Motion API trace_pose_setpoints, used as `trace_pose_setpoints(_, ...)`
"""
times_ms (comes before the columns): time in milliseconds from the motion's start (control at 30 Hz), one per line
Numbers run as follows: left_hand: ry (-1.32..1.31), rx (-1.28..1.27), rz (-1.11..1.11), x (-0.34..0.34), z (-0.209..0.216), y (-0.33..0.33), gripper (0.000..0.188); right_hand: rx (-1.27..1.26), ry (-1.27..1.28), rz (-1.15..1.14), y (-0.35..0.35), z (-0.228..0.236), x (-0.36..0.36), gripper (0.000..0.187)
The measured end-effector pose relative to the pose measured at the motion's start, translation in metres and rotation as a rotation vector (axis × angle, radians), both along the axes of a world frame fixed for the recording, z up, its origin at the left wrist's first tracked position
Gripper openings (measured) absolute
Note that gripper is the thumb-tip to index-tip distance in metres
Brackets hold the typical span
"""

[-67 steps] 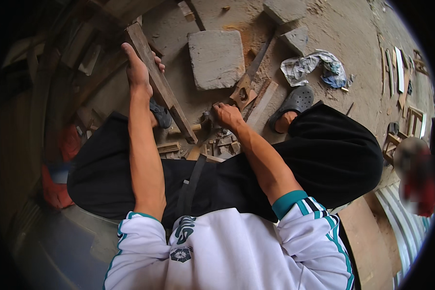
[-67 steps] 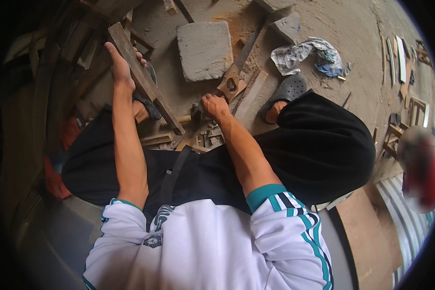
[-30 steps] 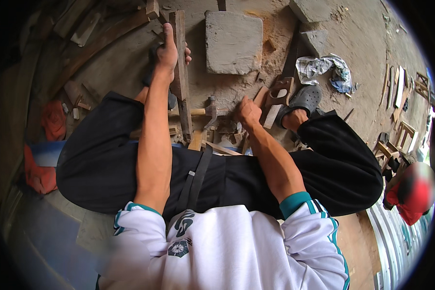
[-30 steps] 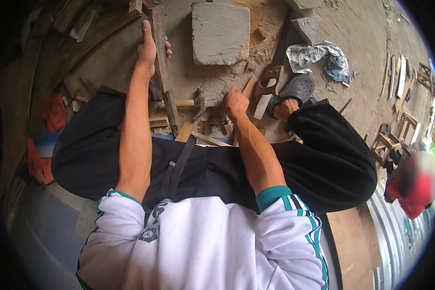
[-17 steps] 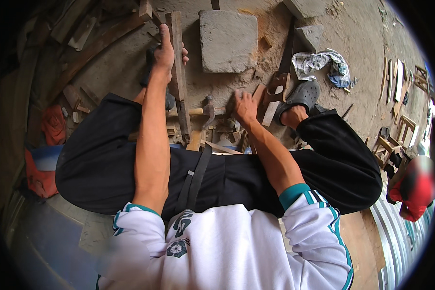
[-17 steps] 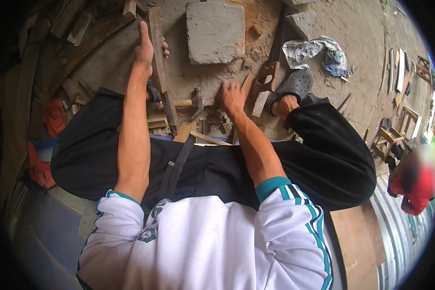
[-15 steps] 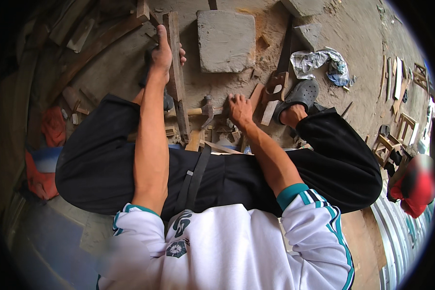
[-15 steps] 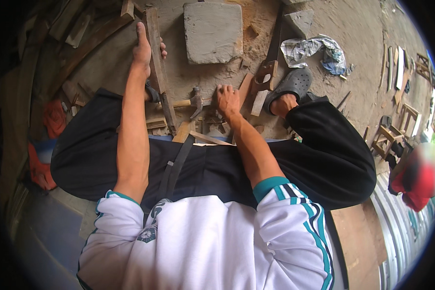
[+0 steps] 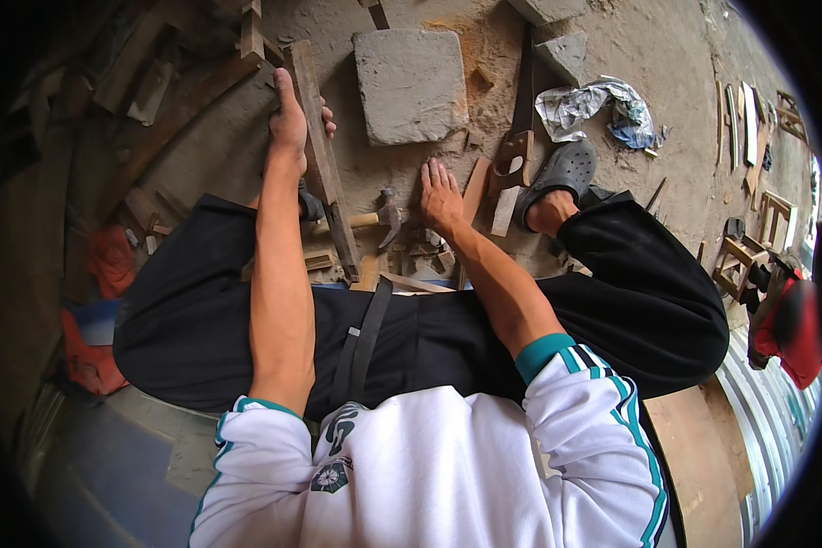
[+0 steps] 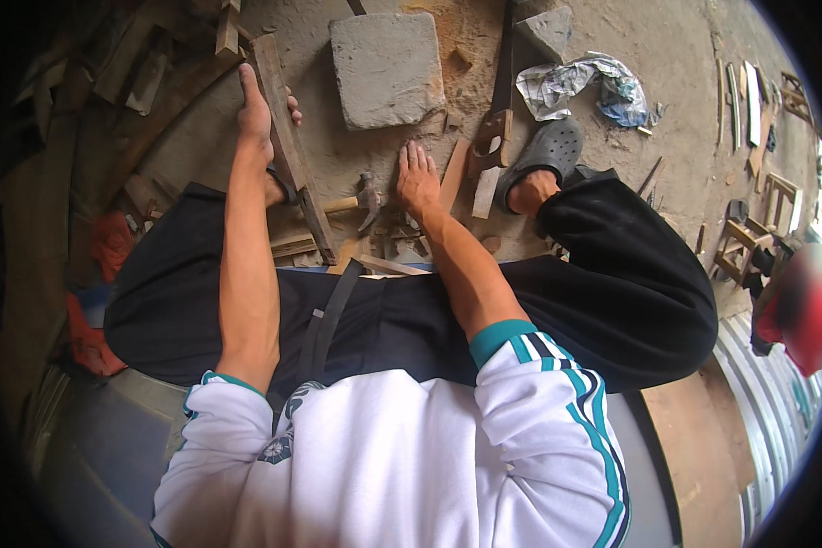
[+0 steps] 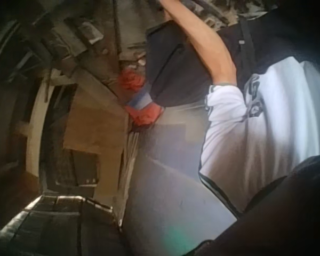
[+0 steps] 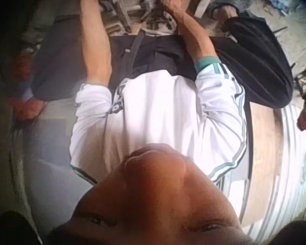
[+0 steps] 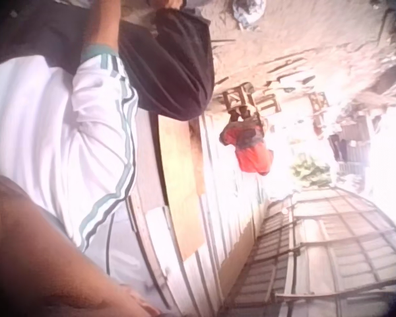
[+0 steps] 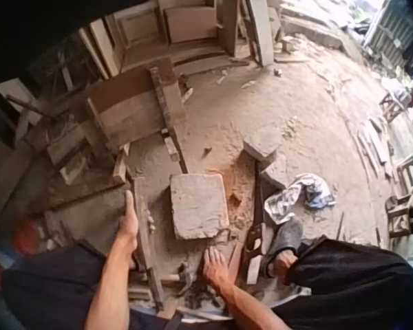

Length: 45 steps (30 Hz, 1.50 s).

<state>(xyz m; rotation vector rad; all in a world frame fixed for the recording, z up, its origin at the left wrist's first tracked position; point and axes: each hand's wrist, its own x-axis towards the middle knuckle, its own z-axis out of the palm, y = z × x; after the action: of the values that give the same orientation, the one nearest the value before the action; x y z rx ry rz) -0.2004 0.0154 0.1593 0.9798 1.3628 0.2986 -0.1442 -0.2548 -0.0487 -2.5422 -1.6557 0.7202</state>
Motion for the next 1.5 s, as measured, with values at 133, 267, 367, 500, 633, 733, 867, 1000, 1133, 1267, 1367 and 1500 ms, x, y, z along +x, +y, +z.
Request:
trace_pose_setpoints(133,-0.008,-0.016,0.03,-0.013,0.01,0.003,0.083,0.088,0.024,0.218,0.018,-0.004,-0.008,0.058)
trace_pose_setpoints(267,-0.055,0.004,0.06,-0.032,0.021,0.011,0.083,0.004,-0.021,0.226,0.018,-0.012,-0.002,0.062)
trace_pose_setpoints(367,-0.02,0.039,0.079,-0.039,0.024,0.018,0.084,-0.072,-0.145,0.042,-0.001,-0.018,0.012,0.062)
trace_pose_setpoints(500,-0.026,0.089,0.14,-0.048,0.03,0.027,0.085,-0.004,-0.108,-0.019,-0.016,-0.011,0.021,0.062)
trace_pose_setpoints(633,-0.063,0.112,0.206,-0.055,0.031,0.035,0.085,0.061,0.015,0.338,-0.014,0.002,0.013,0.06)
trace_pose_setpoints(733,-0.064,0.14,0.226,-0.062,0.035,0.036,0.084,0.007,0.002,0.369,-0.009,0.009,-0.002,0.06)
trace_pose_setpoints(867,-0.069,0.15,0.228,-0.064,0.035,0.037,0.084,0.029,-0.058,0.244,-0.01,0.0,-0.007,0.057)
trace_pose_setpoints(1000,-0.072,0.137,0.267,-0.07,0.037,0.034,0.084,0.029,0.002,0.351,-0.008,0.012,-0.006,0.055)
trace_pose_setpoints(1133,-0.078,0.148,0.261,-0.063,0.039,0.031,0.085,-0.049,0.003,0.312,-0.007,0.004,-0.003,0.052)
trace_pose_setpoints(1267,-0.137,0.142,0.137,-0.04,0.033,0.022,0.085,0.037,0.039,0.169,-0.016,-0.012,0.017,0.043)
trace_pose_setpoints(1367,-0.202,0.123,0.002,0.0,0.029,-0.001,0.084,0.214,0.068,0.016,-0.017,0.02,0.045,0.031)
trace_pose_setpoints(1500,-0.268,0.159,-0.258,0.082,0.024,-0.035,0.087,0.571,-0.069,-0.179,-0.026,0.084,0.098,0.018)
